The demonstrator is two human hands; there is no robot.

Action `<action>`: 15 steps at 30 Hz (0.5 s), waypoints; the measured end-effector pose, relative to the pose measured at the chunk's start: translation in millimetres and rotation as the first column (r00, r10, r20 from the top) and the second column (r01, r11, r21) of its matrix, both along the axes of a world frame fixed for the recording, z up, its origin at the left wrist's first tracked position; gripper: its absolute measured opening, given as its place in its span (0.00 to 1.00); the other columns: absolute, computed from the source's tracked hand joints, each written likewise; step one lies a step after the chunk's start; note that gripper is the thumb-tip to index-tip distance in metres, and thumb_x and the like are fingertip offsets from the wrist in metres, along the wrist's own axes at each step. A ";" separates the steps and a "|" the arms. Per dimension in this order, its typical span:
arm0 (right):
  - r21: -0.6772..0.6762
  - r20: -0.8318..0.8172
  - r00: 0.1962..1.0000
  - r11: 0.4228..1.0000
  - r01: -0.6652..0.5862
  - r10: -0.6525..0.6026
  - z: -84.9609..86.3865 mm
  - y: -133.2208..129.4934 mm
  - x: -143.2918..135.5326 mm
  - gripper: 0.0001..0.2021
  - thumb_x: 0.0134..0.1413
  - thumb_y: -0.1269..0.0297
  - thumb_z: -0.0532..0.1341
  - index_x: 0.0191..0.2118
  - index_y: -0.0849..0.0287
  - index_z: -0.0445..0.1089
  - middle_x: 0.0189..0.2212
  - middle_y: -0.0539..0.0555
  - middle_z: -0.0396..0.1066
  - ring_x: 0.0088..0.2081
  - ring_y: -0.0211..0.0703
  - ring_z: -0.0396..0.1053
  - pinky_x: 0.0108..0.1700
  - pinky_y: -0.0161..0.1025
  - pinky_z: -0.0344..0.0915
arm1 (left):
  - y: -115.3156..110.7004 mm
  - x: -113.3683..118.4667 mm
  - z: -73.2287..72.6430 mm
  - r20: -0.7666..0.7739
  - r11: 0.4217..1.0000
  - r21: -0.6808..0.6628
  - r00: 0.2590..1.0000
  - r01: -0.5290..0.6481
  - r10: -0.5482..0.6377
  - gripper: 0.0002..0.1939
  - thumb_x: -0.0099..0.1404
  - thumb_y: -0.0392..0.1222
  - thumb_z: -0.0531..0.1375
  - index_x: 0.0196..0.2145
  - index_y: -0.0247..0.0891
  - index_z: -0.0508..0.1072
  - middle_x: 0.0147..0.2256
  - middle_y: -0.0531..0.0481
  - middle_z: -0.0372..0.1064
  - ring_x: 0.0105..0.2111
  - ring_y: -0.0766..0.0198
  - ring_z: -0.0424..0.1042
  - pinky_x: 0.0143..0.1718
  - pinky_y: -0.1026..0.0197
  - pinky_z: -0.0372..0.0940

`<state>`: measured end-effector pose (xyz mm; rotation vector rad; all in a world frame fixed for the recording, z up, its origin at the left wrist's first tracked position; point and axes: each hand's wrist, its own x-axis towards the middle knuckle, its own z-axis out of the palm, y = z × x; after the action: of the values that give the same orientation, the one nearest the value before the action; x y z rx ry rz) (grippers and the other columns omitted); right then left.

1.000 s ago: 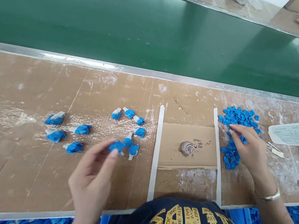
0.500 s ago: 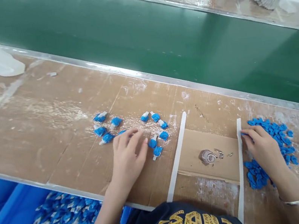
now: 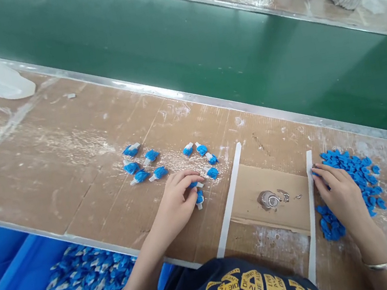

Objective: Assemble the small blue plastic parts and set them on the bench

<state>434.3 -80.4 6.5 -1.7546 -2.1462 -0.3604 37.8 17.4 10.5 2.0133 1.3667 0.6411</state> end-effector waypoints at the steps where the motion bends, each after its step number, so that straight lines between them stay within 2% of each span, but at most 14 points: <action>1: 0.008 -0.027 0.999 1.000 0.021 -0.020 1.4 -2.1 -3.2 0.15 0.74 0.62 0.52 0.46 0.65 0.72 0.44 0.63 0.75 0.42 0.56 0.71 0.45 0.51 0.69 | -0.7 -1.5 0.7 -0.004 1.000 0.020 1.000 -0.022 0.022 0.13 0.65 0.34 0.51 0.38 0.41 0.75 0.45 0.45 0.73 0.50 0.52 0.69 0.55 0.45 0.64; 4: -0.018 -0.226 0.967 0.993 0.117 -0.118 10.3 -13.3 -20.1 0.14 0.72 0.57 0.55 0.52 0.62 0.70 0.43 0.59 0.74 0.40 0.53 0.70 0.44 0.47 0.68 | -4.1 -1.5 3.8 -0.072 0.982 0.106 0.984 -0.158 0.166 0.11 0.66 0.38 0.51 0.39 0.40 0.74 0.45 0.43 0.73 0.49 0.50 0.70 0.54 0.46 0.64; 5: -0.056 -0.318 0.939 0.991 0.119 -0.130 14.3 -18.0 -28.3 0.14 0.72 0.57 0.57 0.54 0.60 0.70 0.43 0.58 0.73 0.40 0.51 0.70 0.42 0.45 0.68 | -5.2 0.1 4.9 -0.123 0.968 0.146 0.967 -0.204 0.222 0.11 0.67 0.41 0.52 0.40 0.39 0.74 0.44 0.41 0.73 0.48 0.49 0.70 0.54 0.45 0.64; 7: -0.131 -0.488 0.868 0.991 0.037 -0.096 21.3 -26.6 -47.1 0.13 0.71 0.59 0.59 0.56 0.56 0.67 0.45 0.55 0.73 0.41 0.48 0.70 0.42 0.41 0.68 | -6.5 5.2 7.1 -0.251 0.946 0.195 0.919 -0.259 0.304 0.14 0.68 0.48 0.53 0.41 0.36 0.74 0.40 0.39 0.73 0.45 0.45 0.71 0.51 0.44 0.64; 9: -0.160 -0.593 0.805 0.982 -0.098 -0.016 24.7 -31.9 -65.8 0.14 0.70 0.65 0.59 0.59 0.54 0.65 0.48 0.54 0.72 0.44 0.46 0.69 0.45 0.40 0.68 | -6.2 11.3 9.1 -0.381 0.951 0.155 0.872 -0.269 0.308 0.17 0.68 0.51 0.54 0.42 0.35 0.74 0.37 0.39 0.74 0.43 0.43 0.72 0.47 0.43 0.64; 11: -0.156 -0.631 0.775 0.970 -0.184 0.046 24.1 -33.2 -80.4 0.17 0.70 0.69 0.59 0.61 0.53 0.63 0.50 0.53 0.72 0.47 0.46 0.68 0.48 0.41 0.67 | -4.7 17.0 10.6 -0.467 0.960 0.077 0.840 -0.271 0.275 0.17 0.67 0.52 0.55 0.42 0.36 0.73 0.35 0.40 0.75 0.41 0.42 0.72 0.44 0.44 0.64; 15: -0.149 -0.637 0.766 0.962 -0.231 0.086 18.1 -28.6 -93.8 0.20 0.69 0.72 0.59 0.63 0.53 0.61 0.51 0.53 0.72 0.48 0.46 0.67 0.50 0.42 0.67 | -0.7 22.1 11.1 -0.492 0.964 0.010 0.838 -0.265 0.235 0.12 0.66 0.47 0.55 0.40 0.37 0.73 0.35 0.40 0.75 0.42 0.41 0.73 0.43 0.45 0.63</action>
<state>340.5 -109.0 24.6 -1.4834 -1.8492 0.4749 59.8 16.7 21.6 2.0464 1.9469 0.1861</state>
